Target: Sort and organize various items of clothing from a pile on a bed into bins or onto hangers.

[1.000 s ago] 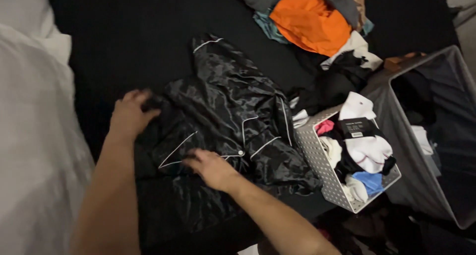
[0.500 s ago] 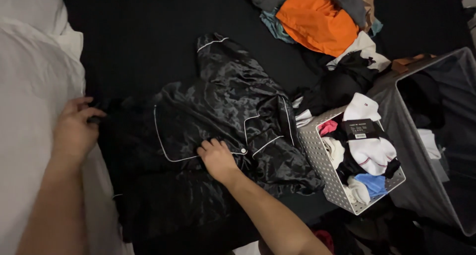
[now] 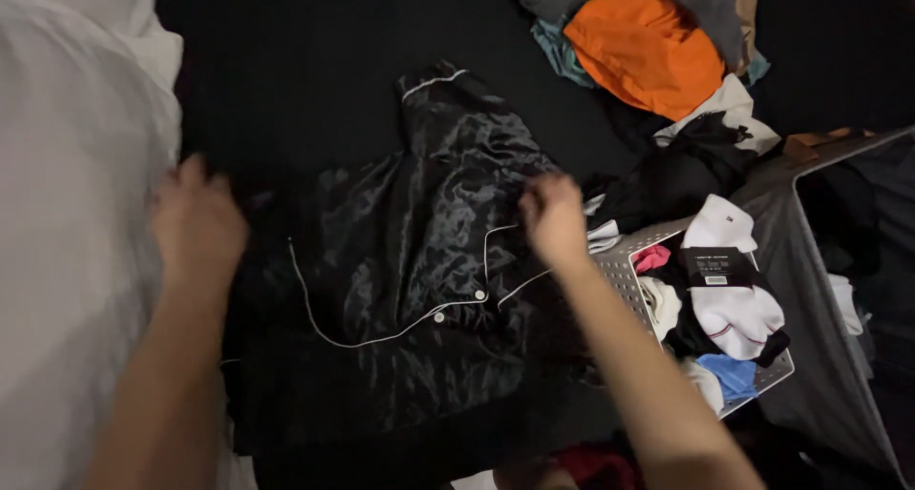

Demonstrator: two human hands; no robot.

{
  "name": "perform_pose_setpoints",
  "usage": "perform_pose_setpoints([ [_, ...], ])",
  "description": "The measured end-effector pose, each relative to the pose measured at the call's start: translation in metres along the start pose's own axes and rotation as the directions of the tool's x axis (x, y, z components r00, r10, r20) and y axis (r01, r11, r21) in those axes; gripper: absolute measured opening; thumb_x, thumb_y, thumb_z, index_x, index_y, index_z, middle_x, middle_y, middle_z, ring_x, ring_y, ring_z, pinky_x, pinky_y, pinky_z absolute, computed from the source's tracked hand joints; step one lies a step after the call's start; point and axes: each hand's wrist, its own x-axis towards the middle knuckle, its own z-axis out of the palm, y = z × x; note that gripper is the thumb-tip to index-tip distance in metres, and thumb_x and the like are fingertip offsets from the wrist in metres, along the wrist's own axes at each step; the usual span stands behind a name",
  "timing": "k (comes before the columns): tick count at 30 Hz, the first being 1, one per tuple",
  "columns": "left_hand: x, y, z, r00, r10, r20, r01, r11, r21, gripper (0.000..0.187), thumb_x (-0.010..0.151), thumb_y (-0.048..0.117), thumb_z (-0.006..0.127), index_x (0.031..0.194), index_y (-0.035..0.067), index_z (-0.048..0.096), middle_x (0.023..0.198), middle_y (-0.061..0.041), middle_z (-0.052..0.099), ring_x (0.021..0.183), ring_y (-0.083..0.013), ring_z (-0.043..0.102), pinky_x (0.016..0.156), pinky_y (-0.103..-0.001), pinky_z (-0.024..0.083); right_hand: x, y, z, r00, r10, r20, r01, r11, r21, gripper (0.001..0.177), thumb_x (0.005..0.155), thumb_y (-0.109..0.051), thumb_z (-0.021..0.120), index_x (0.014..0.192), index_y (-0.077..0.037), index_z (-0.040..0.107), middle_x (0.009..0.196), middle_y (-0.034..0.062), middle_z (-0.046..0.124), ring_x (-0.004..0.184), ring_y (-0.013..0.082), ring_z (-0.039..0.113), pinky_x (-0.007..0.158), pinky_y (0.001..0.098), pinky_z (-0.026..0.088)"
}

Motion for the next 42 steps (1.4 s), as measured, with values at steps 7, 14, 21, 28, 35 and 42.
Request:
perform_pose_setpoints([
  [7, 0.004, 0.024, 0.031, 0.989, 0.136, 0.063, -0.127, 0.984, -0.127, 0.038, 0.094, 0.030, 0.067, 0.130, 0.017, 0.073, 0.128, -0.006, 0.070, 0.111, -0.0344, 0.061, 0.098, -0.052, 0.049, 0.055, 0.102, 0.056, 0.810, 0.570, 0.140, -0.587, 0.781, 0.215, 0.038, 0.098, -0.033, 0.068, 0.124, -0.004, 0.067, 0.118, 0.0190, 0.073, 0.113, 0.0342, 0.070, 0.098, 0.0400, 0.053],
  [14, -0.006, -0.010, 0.014, 0.946, 0.001, 0.324, 0.052, 0.987, -0.155, 0.035, 0.090, 0.030, 0.071, 0.125, 0.022, 0.072, 0.121, -0.010, 0.072, 0.110, -0.0335, 0.067, 0.102, -0.047, 0.051, 0.093, 0.042, 0.050, 0.658, 0.730, 0.187, -0.710, 0.683, -0.172, 0.053, 0.090, -0.053, 0.067, 0.130, -0.018, 0.067, 0.125, 0.0078, 0.071, 0.129, 0.0353, 0.050, 0.106, 0.0517, 0.038],
  [21, -0.029, -0.009, -0.014, 0.974, -0.071, 0.214, 0.149, 0.916, -0.373, 0.041, 0.093, 0.035, 0.075, 0.128, 0.014, 0.071, 0.117, -0.020, 0.074, 0.106, -0.0384, 0.070, 0.096, -0.045, 0.054, 0.104, 0.063, 0.075, 0.796, 0.571, 0.200, -0.571, 0.818, -0.068, 0.044, 0.083, -0.037, 0.079, 0.118, -0.011, 0.073, 0.121, 0.0109, 0.068, 0.119, 0.0329, 0.057, 0.099, 0.0491, 0.044],
  [28, -0.051, -0.010, -0.012, 0.975, -0.191, -0.109, 0.080, 0.769, -0.635, 0.028, 0.087, 0.011, 0.077, 0.114, 0.006, 0.074, 0.115, -0.021, 0.071, 0.106, -0.0406, 0.067, 0.091, -0.046, 0.053, 0.097, 0.058, 0.012, 0.805, 0.483, 0.344, -0.586, 0.560, 0.585, 0.030, 0.090, -0.002, 0.068, 0.121, -0.004, 0.068, 0.106, 0.0037, 0.073, 0.095, 0.0130, 0.068, 0.086, 0.0279, 0.053],
  [35, -0.151, 0.008, -0.023, 0.959, -0.168, -0.226, 0.006, 0.813, -0.583, 0.015, 0.082, -0.005, 0.071, 0.093, 0.005, 0.070, 0.107, -0.016, 0.071, 0.105, -0.0381, 0.066, 0.096, -0.048, 0.051, -0.054, 0.042, -0.065, 0.959, -0.009, 0.282, -0.079, 0.951, 0.299, 0.024, 0.097, -0.001, 0.055, 0.087, -0.005, 0.076, 0.102, 0.0101, 0.075, 0.104, 0.0237, 0.068, 0.098, 0.0369, 0.053],
  [42, -0.208, 0.005, 0.031, 0.994, 0.073, -0.084, -0.095, 0.948, -0.303, 0.029, 0.073, 0.001, 0.067, 0.100, 0.009, 0.073, 0.124, -0.017, 0.067, 0.109, -0.0392, 0.064, 0.098, -0.048, 0.051, -0.137, 0.011, -0.072, 0.802, -0.131, 0.582, 0.355, 0.889, -0.290, 0.027, 0.078, -0.014, 0.060, 0.098, -0.011, 0.078, 0.120, 0.0057, 0.070, 0.129, 0.0301, 0.053, 0.117, 0.0567, 0.033],
])
